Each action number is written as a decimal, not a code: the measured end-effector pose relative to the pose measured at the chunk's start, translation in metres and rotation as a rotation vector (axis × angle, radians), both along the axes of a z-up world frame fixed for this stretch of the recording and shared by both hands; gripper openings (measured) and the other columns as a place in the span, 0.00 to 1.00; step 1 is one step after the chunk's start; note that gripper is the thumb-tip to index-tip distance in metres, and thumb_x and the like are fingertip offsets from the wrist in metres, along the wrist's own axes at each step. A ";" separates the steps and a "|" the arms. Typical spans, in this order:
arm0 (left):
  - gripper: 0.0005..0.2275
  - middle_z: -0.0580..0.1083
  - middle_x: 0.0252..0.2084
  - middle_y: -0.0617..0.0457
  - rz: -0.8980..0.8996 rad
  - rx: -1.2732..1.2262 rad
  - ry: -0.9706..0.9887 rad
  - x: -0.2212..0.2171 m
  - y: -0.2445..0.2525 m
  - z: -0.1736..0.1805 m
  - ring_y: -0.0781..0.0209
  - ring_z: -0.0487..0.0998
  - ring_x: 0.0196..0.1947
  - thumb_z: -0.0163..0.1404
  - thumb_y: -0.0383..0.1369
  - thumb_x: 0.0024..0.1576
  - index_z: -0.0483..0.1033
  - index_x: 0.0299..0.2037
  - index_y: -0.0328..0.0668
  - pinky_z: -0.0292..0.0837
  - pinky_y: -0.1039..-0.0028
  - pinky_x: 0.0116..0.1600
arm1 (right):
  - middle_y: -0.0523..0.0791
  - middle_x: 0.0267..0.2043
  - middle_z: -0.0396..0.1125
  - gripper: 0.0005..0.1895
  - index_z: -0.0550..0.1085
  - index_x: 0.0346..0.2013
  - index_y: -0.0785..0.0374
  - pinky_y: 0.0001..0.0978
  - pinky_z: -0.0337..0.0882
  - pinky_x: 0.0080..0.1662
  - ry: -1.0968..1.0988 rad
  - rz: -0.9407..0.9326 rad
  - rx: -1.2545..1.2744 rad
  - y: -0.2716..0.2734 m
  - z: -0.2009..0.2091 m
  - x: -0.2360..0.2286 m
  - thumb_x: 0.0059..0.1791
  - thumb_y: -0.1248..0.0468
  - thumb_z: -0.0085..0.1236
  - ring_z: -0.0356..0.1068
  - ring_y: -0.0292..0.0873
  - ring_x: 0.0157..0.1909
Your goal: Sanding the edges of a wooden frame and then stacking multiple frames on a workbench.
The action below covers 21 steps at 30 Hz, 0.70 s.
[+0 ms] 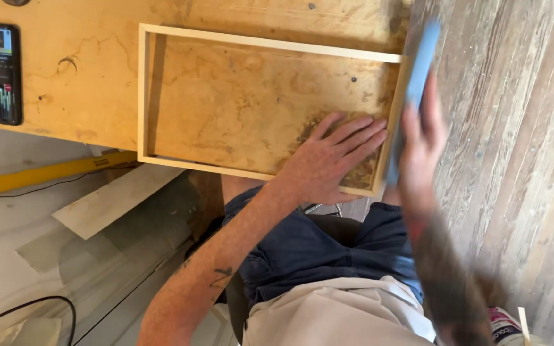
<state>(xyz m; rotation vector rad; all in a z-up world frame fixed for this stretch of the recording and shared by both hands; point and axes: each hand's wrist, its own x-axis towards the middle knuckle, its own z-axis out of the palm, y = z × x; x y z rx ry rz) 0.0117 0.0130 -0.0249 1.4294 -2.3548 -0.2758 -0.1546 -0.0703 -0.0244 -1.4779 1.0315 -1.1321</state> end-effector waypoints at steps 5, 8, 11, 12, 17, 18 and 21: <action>0.49 0.63 0.73 0.47 -0.049 -0.023 0.042 -0.004 0.007 -0.004 0.51 0.59 0.75 0.63 0.61 0.44 0.60 0.71 0.41 0.50 0.46 0.76 | 0.52 0.78 0.50 0.26 0.56 0.77 0.61 0.47 0.47 0.78 0.049 0.068 -0.137 -0.017 -0.014 -0.012 0.65 0.70 0.51 0.45 0.50 0.79; 0.47 0.65 0.71 0.45 -0.042 -0.064 0.058 0.003 -0.006 -0.008 0.49 0.60 0.75 0.60 0.61 0.44 0.62 0.69 0.38 0.49 0.44 0.76 | 0.58 0.77 0.51 0.29 0.58 0.74 0.66 0.51 0.51 0.75 0.322 0.026 -0.149 0.064 0.028 -0.012 0.59 0.71 0.52 0.49 0.58 0.77; 0.45 0.68 0.66 0.45 -0.022 -0.083 0.098 0.000 -0.004 -0.008 0.49 0.63 0.72 0.63 0.58 0.41 0.67 0.65 0.37 0.50 0.45 0.76 | 0.56 0.77 0.53 0.30 0.62 0.72 0.67 0.51 0.54 0.71 0.470 0.029 -0.241 0.079 0.015 -0.024 0.55 0.70 0.56 0.57 0.61 0.73; 0.42 0.70 0.63 0.42 -0.027 -0.083 0.139 -0.005 -0.001 -0.008 0.47 0.65 0.70 0.63 0.58 0.42 0.70 0.62 0.35 0.50 0.44 0.75 | 0.53 0.77 0.54 0.29 0.64 0.72 0.65 0.50 0.54 0.70 0.526 0.028 -0.322 0.074 0.006 -0.031 0.55 0.67 0.58 0.60 0.60 0.71; 0.53 0.56 0.78 0.50 -0.061 0.038 -0.151 0.001 -0.001 0.014 0.54 0.56 0.77 0.63 0.65 0.45 0.54 0.75 0.41 0.47 0.52 0.77 | 0.52 0.81 0.43 0.24 0.52 0.77 0.63 0.48 0.47 0.83 0.341 0.145 -0.299 -0.042 0.008 -0.002 0.66 0.63 0.40 0.42 0.52 0.84; 0.54 0.56 0.78 0.51 -0.054 0.025 -0.165 0.004 -0.009 0.015 0.55 0.56 0.77 0.65 0.64 0.45 0.54 0.76 0.40 0.47 0.52 0.78 | 0.52 0.80 0.44 0.25 0.53 0.76 0.66 0.46 0.46 0.83 0.314 0.125 -0.307 -0.054 0.007 0.004 0.66 0.60 0.40 0.42 0.51 0.84; 0.41 0.65 0.72 0.43 -0.052 -0.022 -0.029 0.002 -0.005 0.010 0.49 0.60 0.74 0.55 0.60 0.54 0.65 0.68 0.35 0.50 0.48 0.76 | 0.55 0.76 0.56 0.26 0.60 0.74 0.64 0.47 0.58 0.66 0.715 0.051 -0.335 0.063 0.038 -0.027 0.60 0.70 0.50 0.59 0.57 0.77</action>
